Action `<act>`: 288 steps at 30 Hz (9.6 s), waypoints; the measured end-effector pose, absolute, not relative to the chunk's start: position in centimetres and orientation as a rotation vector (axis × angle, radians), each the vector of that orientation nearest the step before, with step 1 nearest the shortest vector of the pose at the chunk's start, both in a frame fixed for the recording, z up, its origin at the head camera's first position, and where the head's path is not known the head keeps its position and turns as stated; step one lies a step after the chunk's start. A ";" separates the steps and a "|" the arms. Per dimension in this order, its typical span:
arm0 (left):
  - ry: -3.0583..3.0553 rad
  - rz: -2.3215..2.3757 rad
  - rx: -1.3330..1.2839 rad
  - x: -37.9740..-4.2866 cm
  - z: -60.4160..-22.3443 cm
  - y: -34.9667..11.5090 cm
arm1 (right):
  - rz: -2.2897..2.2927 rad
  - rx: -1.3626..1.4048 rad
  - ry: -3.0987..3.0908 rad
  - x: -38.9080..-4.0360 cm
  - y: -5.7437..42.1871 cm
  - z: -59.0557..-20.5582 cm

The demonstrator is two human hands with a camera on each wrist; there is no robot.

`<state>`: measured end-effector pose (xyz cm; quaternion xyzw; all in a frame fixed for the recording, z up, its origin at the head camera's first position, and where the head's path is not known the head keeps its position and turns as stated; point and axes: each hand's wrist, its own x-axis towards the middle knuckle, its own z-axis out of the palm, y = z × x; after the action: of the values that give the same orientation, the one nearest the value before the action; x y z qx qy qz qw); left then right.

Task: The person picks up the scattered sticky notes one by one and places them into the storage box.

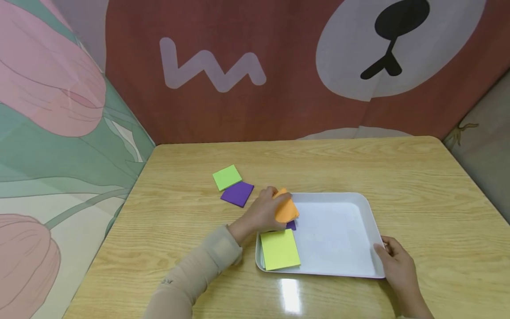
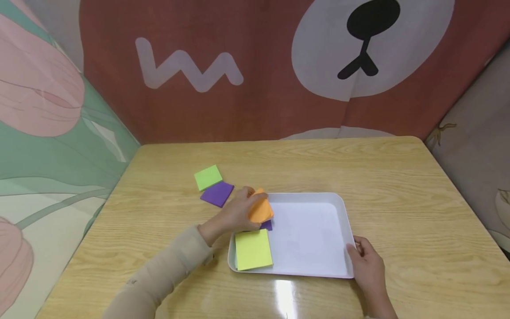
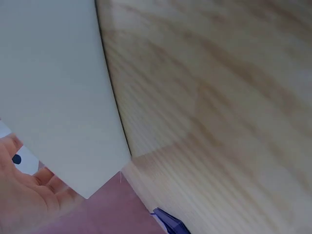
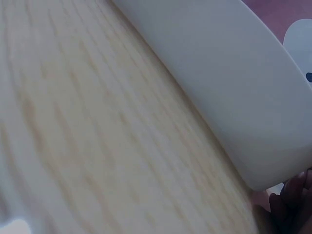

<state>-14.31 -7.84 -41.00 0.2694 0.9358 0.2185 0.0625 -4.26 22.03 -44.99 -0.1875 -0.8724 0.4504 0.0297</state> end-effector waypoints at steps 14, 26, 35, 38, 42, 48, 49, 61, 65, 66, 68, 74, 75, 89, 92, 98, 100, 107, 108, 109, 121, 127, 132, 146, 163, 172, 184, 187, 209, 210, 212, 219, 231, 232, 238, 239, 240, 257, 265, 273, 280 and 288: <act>2.777 0.521 0.856 -14.4 -41.0 -7.8 | 1.397 -0.611 -2.683 -4.4 21.9 -45.0; 2.712 0.472 0.849 -14.7 -40.6 -7.7 | 1.388 -0.611 -2.671 -4.3 21.8 -45.1; 2.661 0.419 0.856 -15.0 -40.6 -7.7 | 1.380 -0.590 -2.665 -4.3 21.8 -45.1; 2.646 0.399 0.865 -15.2 -40.7 -7.8 | 1.374 -0.584 -2.665 -4.3 21.8 -45.0; 2.623 0.368 0.873 -15.3 -40.8 -7.8 | 1.365 -0.573 -2.678 -4.3 21.9 -44.9; 2.619 0.310 0.882 -15.6 -41.0 -7.8 | 1.362 -0.576 -2.708 -4.4 22.0 -44.7; 2.619 0.303 0.881 -15.6 -41.0 -7.8 | 1.362 -0.574 -2.712 -4.4 22.0 -44.7; 2.608 0.184 0.991 -15.4 -40.9 -8.0 | 1.355 -0.599 -2.715 -4.3 22.0 -44.7; 2.620 0.200 1.021 -15.2 -40.7 -8.1 | 1.357 -0.598 -2.711 -4.3 22.0 -44.7; 2.619 0.208 1.013 -15.1 -40.6 -8.1 | 1.358 -0.598 -2.709 -4.3 22.0 -44.7; 2.621 0.233 0.998 -15.0 -40.5 -8.1 | 1.364 -0.592 -2.703 -4.3 22.0 -44.8; 2.689 0.376 0.976 -15.2 -41.0 -8.5 | 1.382 -0.587 -2.691 -4.3 22.0 -44.9; 2.705 0.418 0.986 -15.3 -41.1 -8.6 | 1.385 -0.597 -2.694 -4.3 22.1 -45.0; 2.905 0.854 0.902 -17.5 -41.4 -12.3 | 1.387 -0.640 -2.730 -4.3 22.0 -44.8; 2.918 0.924 0.835 -17.9 -41.6 -13.2 | 1.390 -0.641 -2.716 -4.4 22.0 -44.8; 2.981 0.892 0.689 -18.9 -42.0 -15.3 | 1.399 -0.626 -2.687 -4.4 21.8 -44.9; 2.997 0.854 0.630 -19.3 -42.1 -16.0 | 1.401 -0.628 -2.679 -4.4 21.8 -45.0; 3.029 0.664 0.443 -20.4 -42.8 -18.0 | 1.411 -0.661 -2.673 -4.3 21.7 -45.1; 3.029 0.641 0.429 -20.5 -42.9 -18.2 | 1.410 -0.664 -2.673 -4.3 21.7 -45.1; 3.022 0.625 0.414 -20.5 -42.8 -18.3 | 1.406 -0.662 -2.675 -4.3 21.7 -45.0; 2.853 0.440 0.255 -21.8 -43.1 -19.3 | 1.364 -0.627 -2.692 -4.6 21.8 -45.0; 2.814 0.425 0.159 -22.1 -43.3 -19.7 | 1.362 -0.632 -2.692 -4.5 21.9 -45.0; 2.793 0.429 0.149 -22.3 -43.1 -20.0 | 1.363 -0.630 -2.701 -4.5 21.9 -44.8; 2.811 0.412 0.141 -22.7 -43.1 -20.1 | 1.380 -0.679 -2.699 -4.5 21.8 -45.0; 2.939 0.285 0.011 -21.9 -43.1 -19.9 | 1.404 -0.651 -2.686 -4.3 21.8 -45.1; 2.960 0.318 -0.019 -21.3 -42.8 -19.9 | 1.398 -0.637 -2.674 -4.3 21.9 -45.3; 2.984 0.430 0.025 -21.0 -42.3 -19.1 | 1.383 -0.620 -2.690 -4.4 21.8 -44.9; 2.994 0.445 0.062 -20.9 -42.1 -18.7 | 1.378 -0.605 -2.687 -4.3 21.8 -44.8; 3.007 0.572 0.245 -19.4 -41.3 -16.6 | 1.424 -0.649 -2.684 -4.3 21.9 -44.9; 3.003 0.580 0.250 -19.3 -41.3 -16.5 | 1.423 -0.648 -2.686 -4.3 21.9 -44.9; 2.999 0.602 0.259 -19.1 -41.2 -16.3 | 1.419 -0.642 -2.690 -4.3 21.9 -44.9; 3.008 0.673 0.298 -18.5 -40.9 -15.8 | 1.407 -0.615 -2.691 -4.2 21.9 -45.0; 2.987 0.760 0.410 -18.0 -40.5 -14.8 | 1.407 -0.610 -2.692 -4.2 22.0 -45.0; 2.984 0.774 0.418 -17.9 -40.5 -14.7 | 1.406 -0.613 -2.692 -4.2 22.0 -45.0; 2.969 0.791 0.439 -17.4 -40.2 -14.0 | 1.414 -0.623 -2.697 -4.2 22.0 -45.0; 2.966 0.783 0.438 -17.3 -40.2 -13.9 | 1.414 -0.626 -2.698 -4.2 22.0 -45.0; 2.965 0.777 0.440 -17.3 -40.1 -13.8 | 1.414 -0.630 -2.700 -4.2 22.0 -45.0; 2.905 0.758 0.458 -16.4 -39.7 -12.1 | 1.373 -0.596 -2.686 -4.3 22.1 -45.2; 2.879 0.758 0.492 -15.9 -39.7 -11.1 | 1.389 -0.615 -2.680 -4.3 22.0 -45.1; 2.861 0.746 0.554 -15.4 -39.6 -10.4 | 1.412 -0.619 -2.658 -4.2 21.9 -45.1; 2.843 0.728 0.585 -15.0 -39.8 -9.7 | 1.414 -0.624 -2.652 -4.3 21.9 -45.2; 2.846 0.663 0.592 -14.8 -40.2 -9.0 | 1.399 -0.619 -2.661 -4.2 22.0 -45.3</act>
<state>-14.79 -9.03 -40.18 0.1980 0.9515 0.2216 0.0798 -4.24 21.96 -45.32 -0.2014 -0.8664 0.4555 0.0363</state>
